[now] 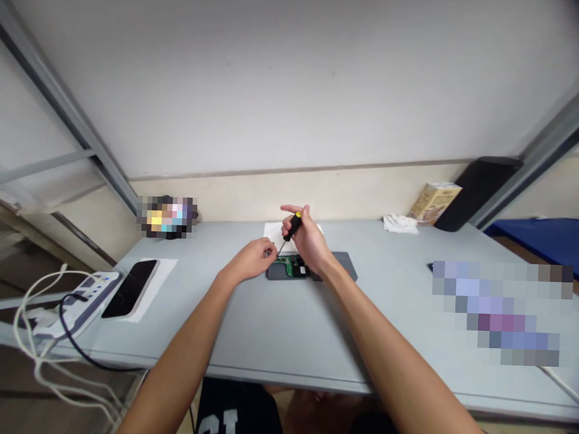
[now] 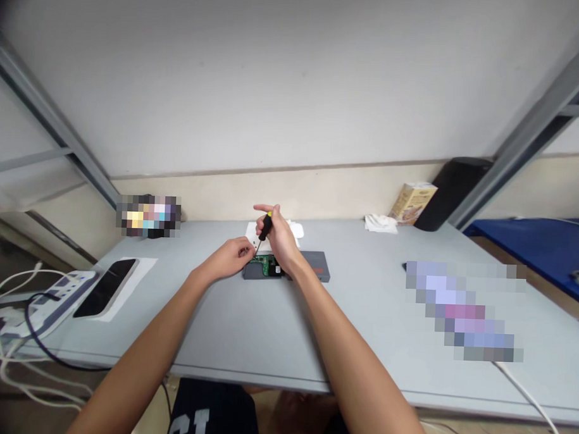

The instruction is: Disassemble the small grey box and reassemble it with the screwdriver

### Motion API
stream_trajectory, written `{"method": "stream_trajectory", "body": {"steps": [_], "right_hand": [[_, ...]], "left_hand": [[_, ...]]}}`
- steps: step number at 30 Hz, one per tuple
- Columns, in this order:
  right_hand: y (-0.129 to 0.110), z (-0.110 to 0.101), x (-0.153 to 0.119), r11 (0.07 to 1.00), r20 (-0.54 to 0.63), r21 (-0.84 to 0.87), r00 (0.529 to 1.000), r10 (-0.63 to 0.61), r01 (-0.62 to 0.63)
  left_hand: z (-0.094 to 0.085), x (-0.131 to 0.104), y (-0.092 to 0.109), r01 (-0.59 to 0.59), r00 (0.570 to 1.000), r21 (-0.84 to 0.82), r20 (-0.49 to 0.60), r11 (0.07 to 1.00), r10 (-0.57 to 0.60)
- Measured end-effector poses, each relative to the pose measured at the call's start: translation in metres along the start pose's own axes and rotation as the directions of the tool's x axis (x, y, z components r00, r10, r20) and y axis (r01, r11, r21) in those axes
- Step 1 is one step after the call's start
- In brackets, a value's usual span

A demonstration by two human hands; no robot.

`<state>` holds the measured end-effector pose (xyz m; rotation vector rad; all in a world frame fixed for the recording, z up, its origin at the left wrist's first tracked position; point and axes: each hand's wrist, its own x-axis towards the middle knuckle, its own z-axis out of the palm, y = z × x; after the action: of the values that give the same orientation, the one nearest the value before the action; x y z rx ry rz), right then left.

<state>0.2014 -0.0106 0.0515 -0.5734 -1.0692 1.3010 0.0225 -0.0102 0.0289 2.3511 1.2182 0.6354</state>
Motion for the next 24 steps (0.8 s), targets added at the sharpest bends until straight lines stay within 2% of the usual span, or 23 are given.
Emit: {"method": "stream_trajectory", "body": {"steps": [3,6,9,12,15,18,21,24], "right_hand": [[-0.001,0.0021,-0.0006,0.999,0.0,0.028,0.999,0.04,-0.04],[0.0019,0.003,-0.0012,1.0,-0.071,0.002,0.997,0.013,-0.013],[0.0038,0.0003,-0.0014,0.988,-0.132,-0.146,0.989,-0.071,0.051],[0.0025,-0.0026,-0.0015,0.959,-0.101,-0.263,0.985,-0.139,0.108],[0.0011,-0.0018,-0.0026,0.951,-0.042,-0.283,0.989,-0.144,0.126],[0.0028,0.002,-0.0046,0.957,-0.038,-0.267,0.99,-0.132,0.117],[0.0056,0.0045,-0.0051,0.975,-0.085,-0.186,0.986,-0.143,0.126],[0.004,0.0028,-0.0024,0.973,-0.195,-0.163,0.962,-0.193,0.162]], "left_hand": [[0.0,0.0002,-0.0009,-0.021,1.0,0.032,-0.005,0.999,0.022],[0.0011,0.0001,-0.0032,-0.027,1.0,0.044,-0.009,0.999,0.027],[0.0023,-0.0005,-0.0047,-0.008,1.0,0.047,-0.019,0.999,0.009],[0.0025,-0.0011,-0.0045,-0.002,1.0,0.052,-0.012,0.999,0.003],[0.0022,-0.0013,-0.0043,-0.015,1.0,0.058,-0.009,0.998,0.016],[0.0023,-0.0011,-0.0054,-0.018,1.0,0.052,-0.009,0.998,0.018],[0.0023,-0.0009,-0.0073,-0.02,1.0,0.035,-0.004,0.999,0.02],[0.0013,-0.0008,-0.009,-0.032,0.999,0.027,0.003,0.999,0.032]]}}
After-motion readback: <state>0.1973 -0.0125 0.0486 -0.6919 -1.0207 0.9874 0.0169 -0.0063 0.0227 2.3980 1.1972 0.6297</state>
